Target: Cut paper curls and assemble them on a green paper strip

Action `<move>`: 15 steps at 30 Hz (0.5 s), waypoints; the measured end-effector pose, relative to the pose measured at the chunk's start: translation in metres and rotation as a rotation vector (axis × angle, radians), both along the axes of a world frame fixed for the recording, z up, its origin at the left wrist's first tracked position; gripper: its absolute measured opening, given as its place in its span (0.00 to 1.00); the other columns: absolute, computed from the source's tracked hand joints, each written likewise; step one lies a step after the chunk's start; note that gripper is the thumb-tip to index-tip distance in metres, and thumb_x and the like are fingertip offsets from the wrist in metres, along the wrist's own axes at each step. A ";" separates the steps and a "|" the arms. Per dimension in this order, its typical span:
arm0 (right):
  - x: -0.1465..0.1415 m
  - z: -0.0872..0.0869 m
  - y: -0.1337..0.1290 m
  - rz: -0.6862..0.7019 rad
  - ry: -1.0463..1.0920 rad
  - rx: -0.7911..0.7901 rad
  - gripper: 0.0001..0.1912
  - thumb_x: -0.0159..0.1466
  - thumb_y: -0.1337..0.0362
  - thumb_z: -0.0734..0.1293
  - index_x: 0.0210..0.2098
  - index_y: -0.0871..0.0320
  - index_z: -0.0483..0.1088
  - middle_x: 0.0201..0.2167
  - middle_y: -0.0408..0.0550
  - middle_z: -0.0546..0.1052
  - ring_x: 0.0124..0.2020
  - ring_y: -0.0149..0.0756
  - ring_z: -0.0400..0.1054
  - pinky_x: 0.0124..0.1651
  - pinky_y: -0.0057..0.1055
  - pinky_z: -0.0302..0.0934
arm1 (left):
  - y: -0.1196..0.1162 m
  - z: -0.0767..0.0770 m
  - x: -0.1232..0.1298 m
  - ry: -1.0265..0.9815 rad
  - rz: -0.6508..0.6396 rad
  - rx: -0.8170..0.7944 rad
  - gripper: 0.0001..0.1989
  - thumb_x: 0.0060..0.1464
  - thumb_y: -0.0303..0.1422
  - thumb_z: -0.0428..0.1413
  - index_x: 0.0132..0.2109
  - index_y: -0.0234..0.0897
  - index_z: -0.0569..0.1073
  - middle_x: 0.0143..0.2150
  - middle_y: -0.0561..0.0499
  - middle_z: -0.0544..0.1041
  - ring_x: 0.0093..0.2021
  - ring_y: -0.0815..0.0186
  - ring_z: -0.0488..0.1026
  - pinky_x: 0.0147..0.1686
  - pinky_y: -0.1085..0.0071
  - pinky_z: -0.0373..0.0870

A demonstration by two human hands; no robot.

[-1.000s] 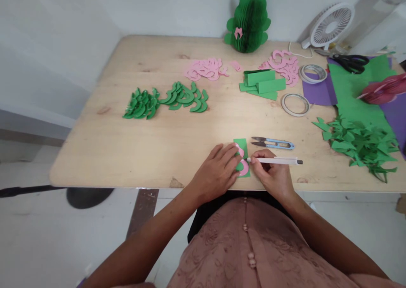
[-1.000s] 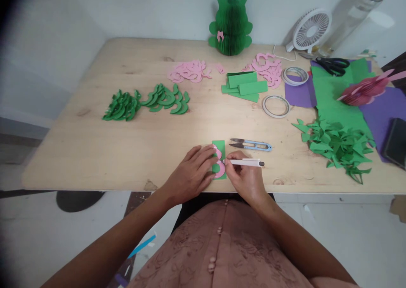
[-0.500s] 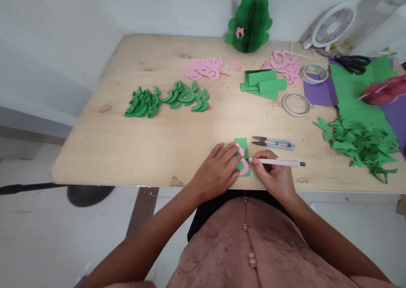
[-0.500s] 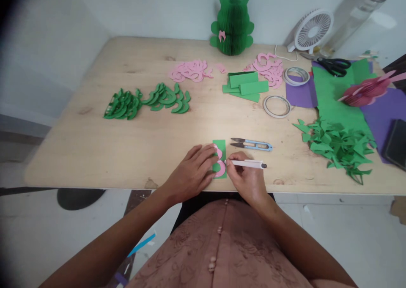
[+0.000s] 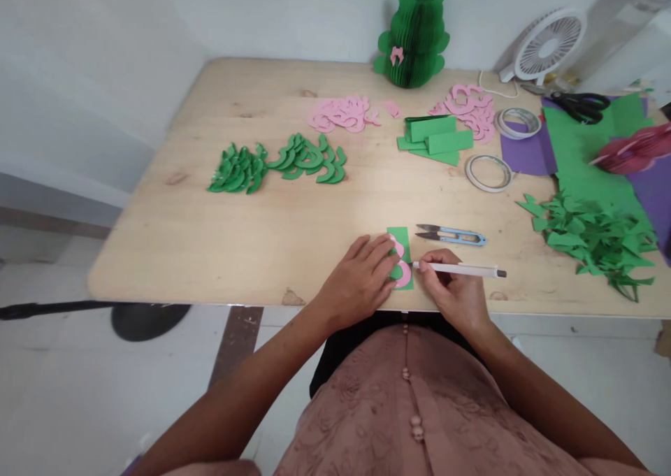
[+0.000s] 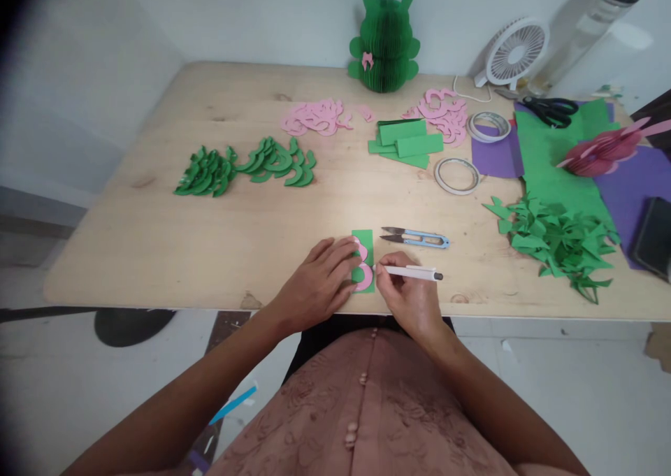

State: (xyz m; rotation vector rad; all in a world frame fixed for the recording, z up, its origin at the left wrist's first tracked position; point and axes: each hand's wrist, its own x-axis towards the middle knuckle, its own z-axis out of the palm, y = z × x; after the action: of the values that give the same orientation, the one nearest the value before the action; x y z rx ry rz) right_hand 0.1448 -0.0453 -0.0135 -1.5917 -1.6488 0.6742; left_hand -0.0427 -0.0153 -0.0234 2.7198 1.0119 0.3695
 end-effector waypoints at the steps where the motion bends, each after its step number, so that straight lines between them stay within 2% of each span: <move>1: 0.000 0.000 0.000 0.001 -0.005 -0.002 0.05 0.61 0.65 0.62 0.30 0.57 0.68 0.24 0.43 0.71 0.22 0.30 0.63 0.24 0.26 0.58 | 0.000 0.000 0.000 0.000 0.000 0.002 0.18 0.62 0.34 0.44 0.55 0.33 0.66 0.61 0.40 0.64 0.65 0.57 0.52 0.63 0.56 0.47; 9: 0.000 0.001 -0.002 -0.002 -0.020 0.016 0.04 0.61 0.66 0.63 0.30 0.58 0.68 0.26 0.44 0.72 0.25 0.31 0.64 0.27 0.26 0.59 | 0.000 -0.001 0.000 -0.006 0.006 0.007 0.17 0.62 0.33 0.44 0.54 0.33 0.66 0.61 0.40 0.64 0.65 0.57 0.53 0.63 0.57 0.48; 15: 0.001 -0.002 -0.003 -0.014 -0.007 0.001 0.05 0.61 0.64 0.63 0.30 0.57 0.68 0.23 0.42 0.71 0.21 0.29 0.61 0.23 0.25 0.56 | 0.001 0.003 0.000 0.015 -0.012 0.002 0.17 0.60 0.32 0.46 0.55 0.36 0.65 0.60 0.42 0.64 0.65 0.57 0.53 0.63 0.56 0.49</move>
State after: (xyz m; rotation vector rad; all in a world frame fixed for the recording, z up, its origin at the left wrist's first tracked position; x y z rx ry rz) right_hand 0.1456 -0.0481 -0.0155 -1.6055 -1.6413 0.6607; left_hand -0.0427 -0.0147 -0.0203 2.7328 0.9988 0.3486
